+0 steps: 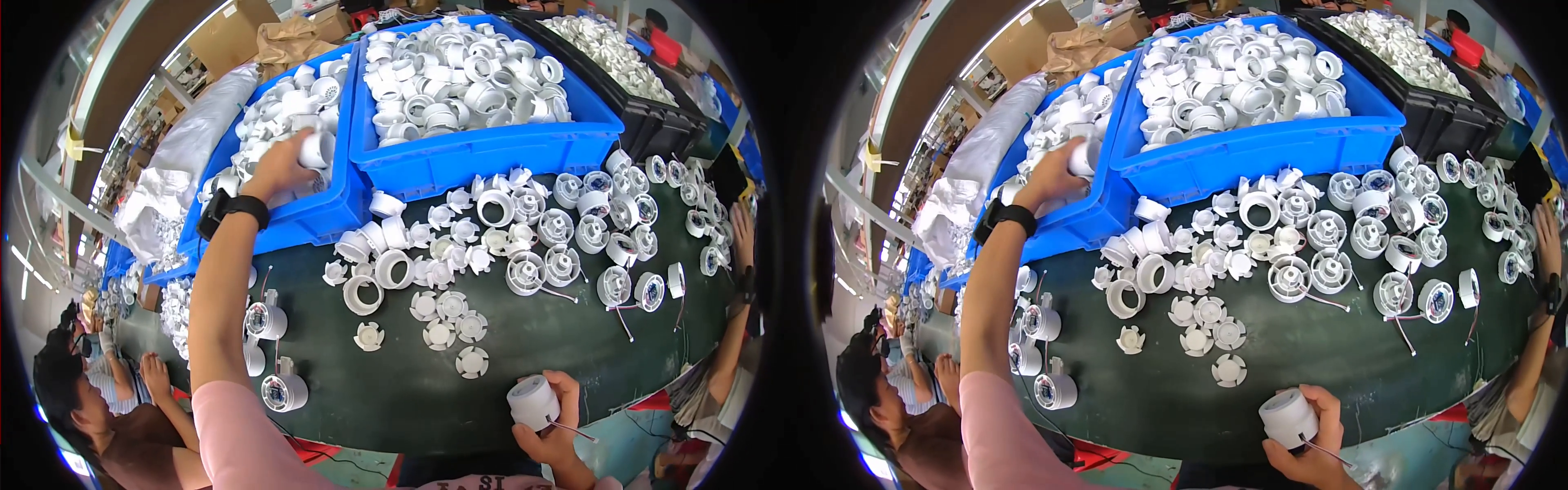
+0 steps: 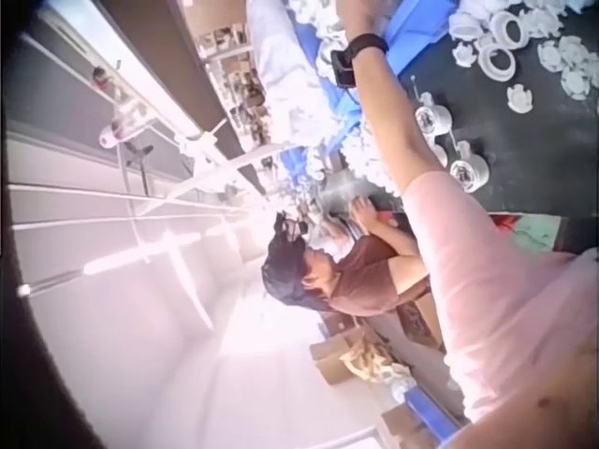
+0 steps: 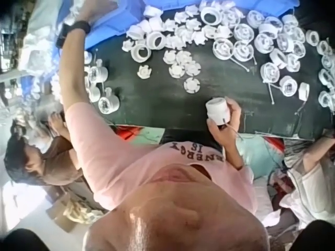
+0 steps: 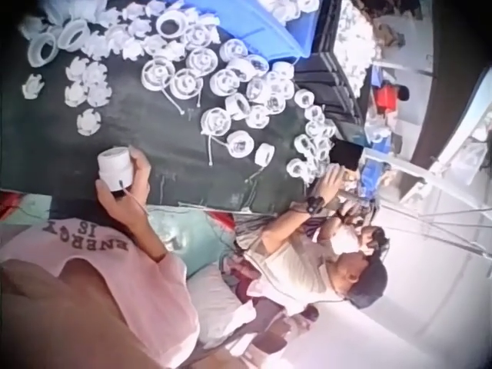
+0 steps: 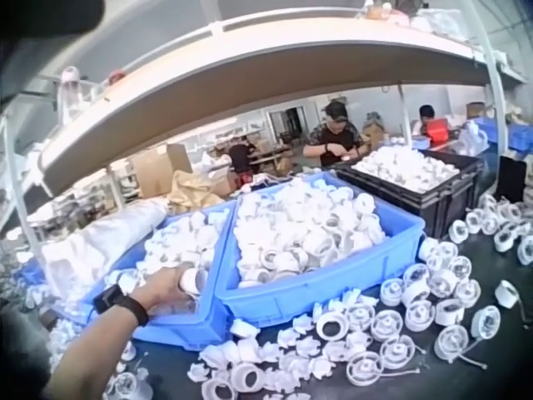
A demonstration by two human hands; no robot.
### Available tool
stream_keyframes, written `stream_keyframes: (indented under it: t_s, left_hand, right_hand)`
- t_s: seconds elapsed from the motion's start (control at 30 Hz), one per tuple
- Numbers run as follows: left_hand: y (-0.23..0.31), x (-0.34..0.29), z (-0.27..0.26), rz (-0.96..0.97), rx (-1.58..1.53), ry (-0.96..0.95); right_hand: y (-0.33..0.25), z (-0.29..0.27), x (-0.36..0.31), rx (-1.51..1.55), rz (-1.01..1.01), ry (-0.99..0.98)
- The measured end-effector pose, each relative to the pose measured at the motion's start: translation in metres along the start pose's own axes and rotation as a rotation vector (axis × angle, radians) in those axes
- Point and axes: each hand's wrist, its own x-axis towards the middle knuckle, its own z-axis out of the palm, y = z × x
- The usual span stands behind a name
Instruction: Assembling the components of white electronic devices, likely security cameras, on a factory production line.
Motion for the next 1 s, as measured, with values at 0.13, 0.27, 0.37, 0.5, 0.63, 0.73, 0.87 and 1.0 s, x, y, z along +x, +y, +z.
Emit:
stream_keyframes:
  t_s: [0.13, 0.27, 0.37, 0.5, 0.63, 0.73, 0.87, 1.0]
  left_hand:
    - [0.006, -0.001, -0.045, -0.005, 0.004, 0.274]
    - [0.071, -0.006, -0.096, 0.160, -0.137, 0.353]
    - [0.129, -0.023, -0.093, 0.298, -0.148, 0.308]
    - [0.203, -0.046, -0.051, 0.372, -0.106, 0.141]
    - [0.234, -0.058, -0.001, 0.293, -0.021, 0.052]
    - [0.238, -0.058, 0.019, 0.358, -0.015, 0.142]
    - [0.238, -0.060, 0.042, 0.487, -0.035, 0.066]
    - [0.234, -0.043, 0.053, 0.225, -0.514, -0.428]
  right_hand:
    - [0.001, -0.002, -0.001, -0.035, -0.107, -0.025]
    - [-0.001, -0.003, 0.001, -0.040, -0.072, -0.041]
    - [-0.003, -0.002, -0.002, -0.093, -0.024, -0.035]
    - [-0.015, 0.002, 0.001, -0.175, -0.066, -0.013]
    - [-0.015, 0.003, 0.006, -0.194, -0.097, 0.050]
    - [-0.019, -0.001, 0.004, -0.166, -0.081, 0.049]
    - [-0.011, -0.003, 0.001, -0.167, -0.149, 0.055]
    - [-0.007, 0.001, -0.001, -0.177, -0.229, 0.099]
